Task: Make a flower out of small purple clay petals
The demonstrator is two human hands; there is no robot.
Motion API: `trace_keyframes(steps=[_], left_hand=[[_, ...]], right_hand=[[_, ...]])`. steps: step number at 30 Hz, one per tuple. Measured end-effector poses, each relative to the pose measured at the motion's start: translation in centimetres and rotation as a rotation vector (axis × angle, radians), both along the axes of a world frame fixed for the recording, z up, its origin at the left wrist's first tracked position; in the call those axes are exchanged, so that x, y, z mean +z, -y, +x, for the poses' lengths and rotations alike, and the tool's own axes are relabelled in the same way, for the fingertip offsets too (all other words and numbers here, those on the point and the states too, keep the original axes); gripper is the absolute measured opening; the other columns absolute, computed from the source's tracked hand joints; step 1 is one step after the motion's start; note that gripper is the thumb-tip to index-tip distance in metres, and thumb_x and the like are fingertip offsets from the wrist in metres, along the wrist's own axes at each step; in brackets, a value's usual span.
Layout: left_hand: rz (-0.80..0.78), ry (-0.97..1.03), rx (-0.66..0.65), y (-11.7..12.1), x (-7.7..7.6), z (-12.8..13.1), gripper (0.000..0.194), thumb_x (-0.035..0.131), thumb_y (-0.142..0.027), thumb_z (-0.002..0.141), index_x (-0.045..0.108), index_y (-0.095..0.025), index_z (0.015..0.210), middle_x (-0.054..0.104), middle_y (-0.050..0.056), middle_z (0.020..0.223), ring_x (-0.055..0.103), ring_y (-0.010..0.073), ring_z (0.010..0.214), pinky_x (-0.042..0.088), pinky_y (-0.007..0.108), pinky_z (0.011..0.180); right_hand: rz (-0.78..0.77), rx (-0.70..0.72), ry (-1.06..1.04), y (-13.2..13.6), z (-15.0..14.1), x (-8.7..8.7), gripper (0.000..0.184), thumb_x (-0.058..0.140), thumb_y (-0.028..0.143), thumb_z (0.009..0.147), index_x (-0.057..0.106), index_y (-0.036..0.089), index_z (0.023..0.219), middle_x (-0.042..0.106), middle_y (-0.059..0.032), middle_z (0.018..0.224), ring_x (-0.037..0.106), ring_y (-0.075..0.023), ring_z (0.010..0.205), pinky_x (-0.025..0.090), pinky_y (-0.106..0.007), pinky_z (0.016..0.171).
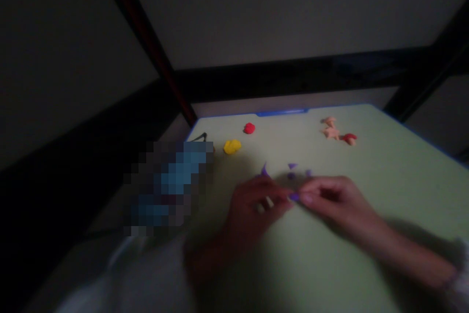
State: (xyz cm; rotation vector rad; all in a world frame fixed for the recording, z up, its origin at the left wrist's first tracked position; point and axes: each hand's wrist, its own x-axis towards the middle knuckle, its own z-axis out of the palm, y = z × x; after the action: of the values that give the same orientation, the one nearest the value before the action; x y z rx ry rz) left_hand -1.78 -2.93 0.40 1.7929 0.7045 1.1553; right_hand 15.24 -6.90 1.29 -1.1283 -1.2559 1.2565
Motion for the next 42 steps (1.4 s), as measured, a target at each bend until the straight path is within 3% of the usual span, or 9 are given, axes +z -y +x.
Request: trace_keyframes(steps=[3,9,13,20,24,31,42], left_hand=[[0.033,0.02,-0.002,-0.1,0.0,-0.1,0.007,0.069,-0.014,0.069,0.072,-0.017,0.074,0.061,0.001,0.065,0.053,0.0068,0.053,0.044,0.016,0.045],[0.133,0.008,0.006,0.0,-0.1,-0.1,0.009,0.07,-0.011,0.069,0.072,-0.017,0.074,0.062,0.0,0.063,0.054,0.0068,0.054,0.044,0.016,0.048],[0.175,-0.04,0.0,0.1,-0.1,-0.1,0.008,0.069,-0.012,0.069,0.073,-0.017,0.075,0.064,0.001,0.065,0.056,0.0082,0.055,0.046,0.018,0.049],[0.128,-0.057,-0.02,0.2,0.2,0.0,0.009,0.069,-0.013,0.068,0.073,-0.017,0.074,0.064,0.002,0.065,0.055,0.0074,0.052,0.046,0.017,0.046],[-0.128,-0.027,-0.01,0.5,0.3,0.2,0.018,0.071,-0.013,0.06,0.071,-0.015,0.078,0.065,0.004,0.075,0.054,0.0066,0.051,0.044,0.014,0.04],[-0.566,0.078,-0.123,0.4,-0.7,0.5,0.023,0.069,-0.034,0.064,0.066,-0.012,0.069,0.057,0.0,0.055,0.048,0.0066,0.037,0.038,0.016,0.028],[-0.54,-0.041,-0.05,0.6,-0.6,1.1,0.01,0.067,-0.024,0.066,0.066,-0.014,0.064,0.051,-0.006,0.046,0.045,0.0042,0.035,0.037,0.013,0.029]], right_hand=[[0.167,0.0,0.13,0.1,0.1,0.2,0.009,0.067,0.026,0.074,0.069,0.018,0.071,0.055,0.0022,0.056,0.044,-0.0075,0.05,0.035,-0.02,0.044],[0.653,0.062,0.545,0.5,1.0,0.7,0.011,0.062,0.017,0.08,0.067,0.017,0.09,0.058,-0.0017,0.073,0.053,-0.0098,0.062,0.043,-0.021,0.051],[0.826,0.088,0.738,0.6,1.5,1.0,0.013,0.055,0.019,0.086,0.066,0.014,0.091,0.061,-0.0052,0.075,0.056,-0.0119,0.066,0.045,-0.022,0.056],[0.926,0.069,0.834,0.6,1.7,0.9,0.017,0.051,0.019,0.088,0.066,0.014,0.082,0.057,-0.0029,0.065,0.052,-0.0115,0.059,0.039,-0.023,0.051],[0.968,0.046,0.933,0.4,1.9,0.7,0.02,0.049,0.019,0.089,0.065,0.014,0.077,0.055,-0.0022,0.062,0.049,-0.012,0.056,0.035,-0.025,0.051],[0.983,0.047,1.015,0.1,2.2,0.0,0.026,0.048,0.015,0.089,0.06,0.014,0.066,0.049,-0.001,0.058,0.043,-0.0118,0.054,0.03,-0.027,0.051],[1.002,0.004,1.076,0.0,1.6,-0.2,0.033,0.046,0.018,0.09,0.057,0.016,0.058,0.047,-0.0005,0.056,0.041,-0.0117,0.053,0.029,-0.027,0.05]])
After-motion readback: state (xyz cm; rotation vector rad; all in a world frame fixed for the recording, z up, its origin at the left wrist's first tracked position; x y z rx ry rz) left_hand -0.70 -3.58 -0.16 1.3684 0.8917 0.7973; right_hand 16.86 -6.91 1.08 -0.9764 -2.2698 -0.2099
